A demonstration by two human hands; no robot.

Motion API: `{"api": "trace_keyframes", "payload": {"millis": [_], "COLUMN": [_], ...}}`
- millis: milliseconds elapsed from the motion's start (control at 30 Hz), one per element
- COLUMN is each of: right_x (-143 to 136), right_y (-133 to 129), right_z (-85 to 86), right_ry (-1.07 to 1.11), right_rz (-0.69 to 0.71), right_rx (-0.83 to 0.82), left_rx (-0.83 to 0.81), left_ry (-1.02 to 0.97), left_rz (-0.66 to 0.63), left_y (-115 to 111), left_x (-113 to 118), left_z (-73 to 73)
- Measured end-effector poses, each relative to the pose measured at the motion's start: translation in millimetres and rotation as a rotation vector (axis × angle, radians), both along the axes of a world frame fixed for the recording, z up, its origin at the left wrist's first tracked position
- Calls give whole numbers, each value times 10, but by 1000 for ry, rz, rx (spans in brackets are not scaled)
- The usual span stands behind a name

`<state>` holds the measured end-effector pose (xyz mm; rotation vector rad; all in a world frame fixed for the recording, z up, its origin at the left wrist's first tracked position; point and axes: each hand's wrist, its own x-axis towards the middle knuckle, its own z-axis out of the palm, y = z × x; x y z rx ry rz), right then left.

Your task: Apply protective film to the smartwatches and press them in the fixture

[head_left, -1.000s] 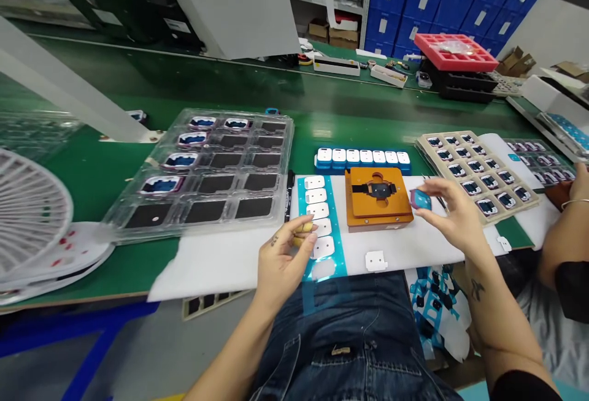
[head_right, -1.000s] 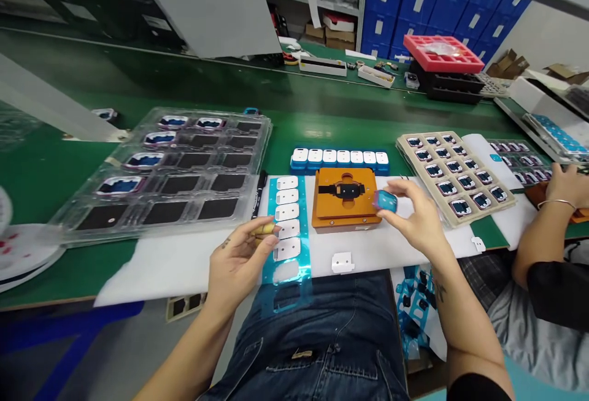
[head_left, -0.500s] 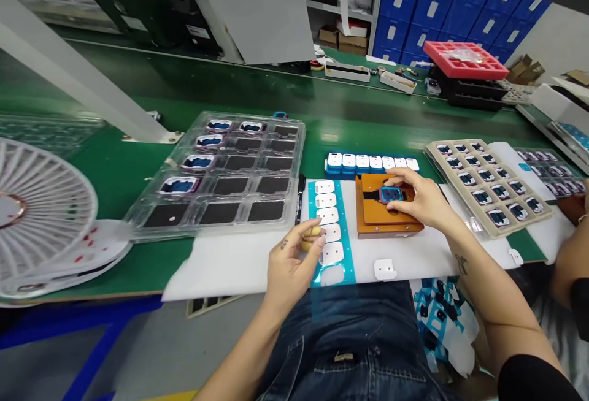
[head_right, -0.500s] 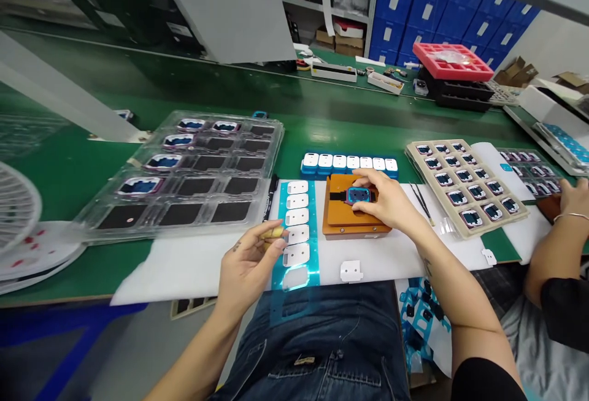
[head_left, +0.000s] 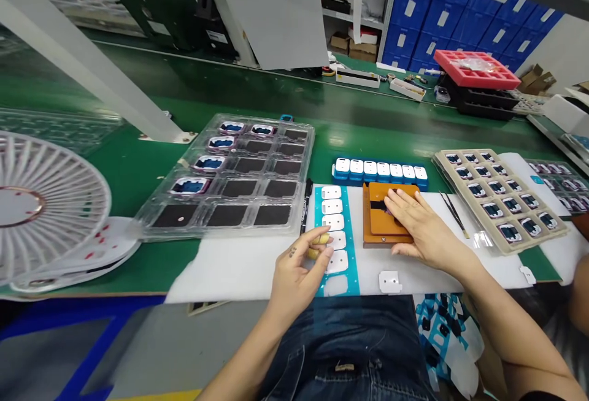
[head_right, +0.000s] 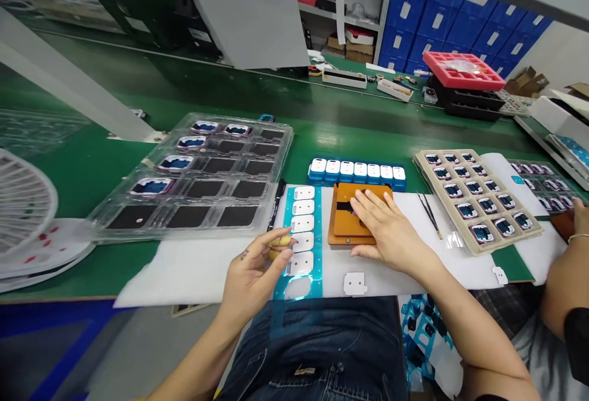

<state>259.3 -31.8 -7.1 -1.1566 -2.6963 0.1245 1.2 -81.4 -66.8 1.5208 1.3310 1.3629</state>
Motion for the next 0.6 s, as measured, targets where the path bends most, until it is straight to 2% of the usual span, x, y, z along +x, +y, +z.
{"api": "trace_keyframes", "payload": {"millis": [333, 400, 467, 533, 600], "right_x": [31, 62, 99, 134, 160], "right_y": [73, 62, -39, -249, -533], "right_z": [-103, -120, -146, -185, -234], "right_ry": [7, 42, 156, 361, 579], "right_rz": [0, 9, 4, -31, -43], "right_rx": [74, 80, 152, 251, 227], "left_rx": [16, 78, 131, 118, 24], "left_ry": [-54, -94, -146, -174, -173], "left_rz": [7, 33, 26, -65, -237], "left_y": [0, -54, -174, -350, -544], "left_x": [31, 47, 40, 0, -67], "left_z": [-6, 12, 31, 42, 39]}}
